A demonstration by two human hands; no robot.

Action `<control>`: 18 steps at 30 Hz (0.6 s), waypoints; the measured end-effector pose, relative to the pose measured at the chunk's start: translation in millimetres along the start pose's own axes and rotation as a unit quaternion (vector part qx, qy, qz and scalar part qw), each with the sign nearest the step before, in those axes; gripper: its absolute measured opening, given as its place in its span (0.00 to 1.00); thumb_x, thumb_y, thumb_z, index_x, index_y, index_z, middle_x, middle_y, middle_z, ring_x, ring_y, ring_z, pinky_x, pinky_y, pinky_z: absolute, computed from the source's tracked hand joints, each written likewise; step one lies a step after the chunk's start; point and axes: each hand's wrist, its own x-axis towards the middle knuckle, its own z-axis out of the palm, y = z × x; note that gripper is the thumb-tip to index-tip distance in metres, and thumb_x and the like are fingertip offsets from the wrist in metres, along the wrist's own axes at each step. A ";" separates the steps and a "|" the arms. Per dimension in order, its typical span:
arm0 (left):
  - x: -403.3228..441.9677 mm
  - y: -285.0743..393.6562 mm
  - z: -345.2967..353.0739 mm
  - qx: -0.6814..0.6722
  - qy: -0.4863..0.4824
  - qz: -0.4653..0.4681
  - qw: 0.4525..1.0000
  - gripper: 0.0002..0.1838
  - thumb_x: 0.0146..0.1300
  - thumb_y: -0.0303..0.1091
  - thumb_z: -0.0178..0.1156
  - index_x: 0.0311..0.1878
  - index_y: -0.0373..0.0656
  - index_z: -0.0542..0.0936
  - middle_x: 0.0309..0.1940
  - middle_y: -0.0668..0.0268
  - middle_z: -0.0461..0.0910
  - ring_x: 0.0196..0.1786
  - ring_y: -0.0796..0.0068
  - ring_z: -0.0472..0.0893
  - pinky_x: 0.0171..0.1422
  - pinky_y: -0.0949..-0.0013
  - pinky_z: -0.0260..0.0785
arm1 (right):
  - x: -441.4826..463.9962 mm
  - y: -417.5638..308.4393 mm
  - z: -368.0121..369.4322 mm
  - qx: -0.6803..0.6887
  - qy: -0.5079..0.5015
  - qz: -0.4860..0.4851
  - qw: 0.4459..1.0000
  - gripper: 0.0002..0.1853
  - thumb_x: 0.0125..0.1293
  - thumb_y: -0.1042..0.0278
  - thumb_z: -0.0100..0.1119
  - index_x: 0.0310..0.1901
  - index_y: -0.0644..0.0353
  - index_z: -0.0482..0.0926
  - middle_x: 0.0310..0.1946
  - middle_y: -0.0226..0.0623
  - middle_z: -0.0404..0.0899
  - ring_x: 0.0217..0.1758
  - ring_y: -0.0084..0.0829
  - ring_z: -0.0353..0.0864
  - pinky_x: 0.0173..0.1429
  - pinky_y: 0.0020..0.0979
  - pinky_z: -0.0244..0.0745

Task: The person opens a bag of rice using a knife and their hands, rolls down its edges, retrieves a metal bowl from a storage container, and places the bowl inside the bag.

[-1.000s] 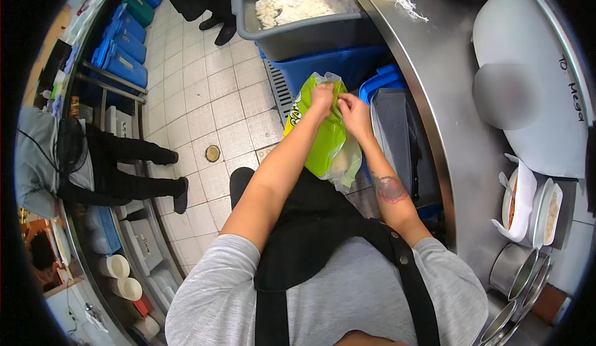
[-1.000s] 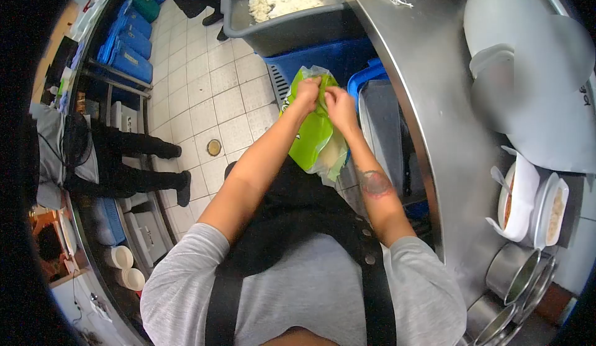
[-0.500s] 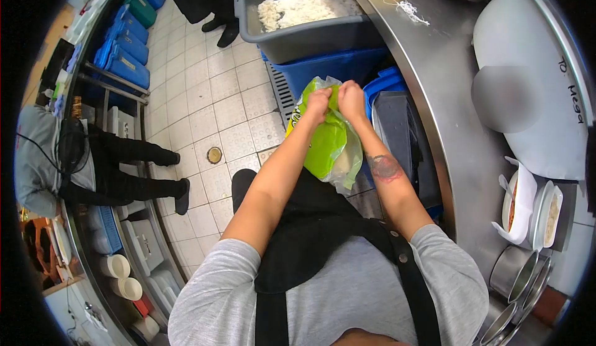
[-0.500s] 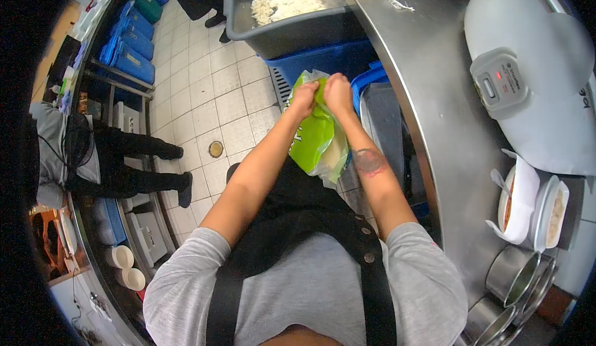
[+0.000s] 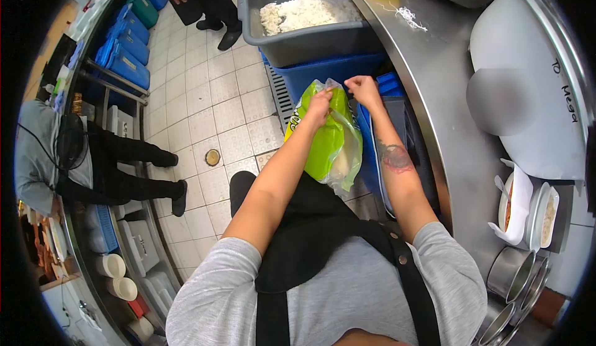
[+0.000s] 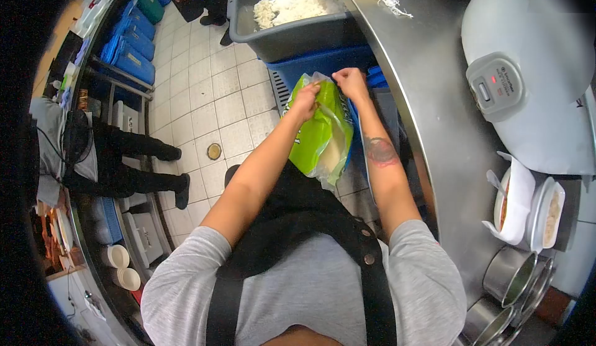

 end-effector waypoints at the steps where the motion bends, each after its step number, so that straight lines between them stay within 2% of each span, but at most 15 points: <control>1: -1.0 1.0 3.2 0.008 0.001 -0.001 1.000 0.13 0.66 0.37 0.48 0.51 0.48 0.73 0.47 0.69 0.76 0.49 0.74 0.73 0.49 0.58 0.63 | -3.7 -0.4 8.0 0.022 0.005 0.010 1.000 0.11 0.52 0.61 0.65 0.30 0.61 0.84 0.27 0.46 0.82 0.32 0.39 0.83 0.41 0.34 0.76; 2: 2.9 -1.3 4.5 0.010 -0.001 -0.014 1.000 0.13 0.67 0.37 0.47 0.52 0.49 0.73 0.47 0.70 0.76 0.49 0.74 0.72 0.49 0.59 0.63 | -10.3 -8.8 11.7 -0.023 0.039 -0.017 0.999 0.10 0.51 0.62 0.65 0.29 0.61 0.84 0.26 0.44 0.82 0.30 0.37 0.83 0.38 0.33 0.76; 5: 4.2 3.0 9.8 0.016 -0.005 -0.039 0.999 0.15 0.67 0.37 0.46 0.55 0.50 0.71 0.48 0.71 0.75 0.51 0.74 0.71 0.50 0.59 0.63 | -14.8 -18.1 21.1 0.001 0.100 -0.004 0.995 0.08 0.49 0.65 0.66 0.28 0.61 0.84 0.25 0.44 0.82 0.29 0.34 0.83 0.37 0.32 0.76; 8: 5.8 -1.2 4.2 0.004 -0.020 -0.034 0.999 0.16 0.68 0.37 0.45 0.58 0.50 0.69 0.49 0.69 0.74 0.52 0.72 0.71 0.53 0.60 0.64 | -10.7 -17.4 21.5 -0.019 0.076 -0.027 0.997 0.08 0.51 0.65 0.63 0.26 0.61 0.83 0.26 0.45 0.81 0.29 0.38 0.83 0.38 0.35 0.76; 10: 14.5 -12.5 -5.2 -0.019 -0.057 -0.026 0.998 0.18 0.68 0.37 0.44 0.60 0.50 0.68 0.52 0.67 0.73 0.54 0.71 0.71 0.56 0.61 0.65 | -7.4 -15.1 19.3 -0.090 0.084 -0.117 0.986 0.08 0.54 0.66 0.59 0.27 0.62 0.81 0.26 0.47 0.81 0.30 0.44 0.82 0.38 0.39 0.76; 11: 14.1 -12.8 -4.4 0.019 -0.054 -0.010 0.998 0.19 0.68 0.37 0.43 0.61 0.50 0.67 0.53 0.66 0.72 0.55 0.70 0.70 0.57 0.62 0.64 | -5.0 -12.8 17.5 -0.125 0.087 -0.161 0.975 0.08 0.55 0.67 0.57 0.27 0.62 0.80 0.27 0.48 0.80 0.30 0.46 0.81 0.38 0.42 0.76; 13: 8.0 -11.0 -1.7 0.095 -0.047 0.020 0.994 0.21 0.69 0.37 0.43 0.64 0.49 0.65 0.56 0.64 0.71 0.57 0.68 0.70 0.60 0.63 0.64 | 10.4 -6.1 10.7 -0.073 0.194 -0.167 0.964 0.09 0.58 0.68 0.51 0.29 0.63 0.77 0.28 0.51 0.79 0.31 0.53 0.79 0.39 0.47 0.74; 14: 7.0 -9.0 -3.4 0.093 -0.059 0.019 0.994 0.21 0.69 0.37 0.43 0.65 0.50 0.64 0.59 0.63 0.69 0.59 0.67 0.68 0.62 0.62 0.61 | 17.3 -6.7 1.9 -0.124 0.251 -0.099 0.955 0.08 0.57 0.69 0.50 0.29 0.64 0.77 0.27 0.53 0.78 0.32 0.55 0.78 0.39 0.48 0.72; 15: 6.3 -7.7 -4.9 0.091 -0.071 0.015 0.993 0.22 0.69 0.38 0.42 0.65 0.51 0.64 0.61 0.63 0.66 0.62 0.66 0.66 0.64 0.62 0.59 | 25.5 -0.1 -6.1 0.024 0.314 -0.059 0.947 0.08 0.58 0.69 0.51 0.31 0.65 0.76 0.25 0.49 0.79 0.30 0.50 0.80 0.38 0.43 0.74; 16: 4.2 -7.8 -5.6 0.091 -0.085 0.009 0.992 0.22 0.70 0.39 0.42 0.66 0.52 0.64 0.64 0.62 0.64 0.64 0.65 0.63 0.66 0.61 0.57 | 34.2 9.4 -20.6 -0.013 0.300 -0.025 0.954 0.08 0.57 0.68 0.52 0.32 0.65 0.76 0.28 0.49 0.79 0.33 0.49 0.80 0.42 0.44 0.73; 17: -2.9 -3.8 -4.5 0.079 -0.094 0.010 0.992 0.22 0.70 0.39 0.41 0.66 0.52 0.64 0.64 0.62 0.64 0.64 0.65 0.63 0.66 0.61 0.56 | 35.0 12.5 -30.0 -0.155 0.282 -0.029 0.946 0.09 0.56 0.69 0.56 0.38 0.63 0.77 0.32 0.49 0.80 0.38 0.48 0.80 0.46 0.42 0.73; 18: -9.7 1.0 -4.0 0.068 -0.104 0.009 0.992 0.22 0.70 0.39 0.40 0.66 0.52 0.64 0.64 0.62 0.63 0.65 0.65 0.63 0.66 0.61 0.56 | 32.1 15.0 -27.5 -0.189 0.346 -0.069 0.916 0.12 0.55 0.68 0.58 0.40 0.64 0.78 0.35 0.51 0.80 0.42 0.49 0.79 0.49 0.41 0.72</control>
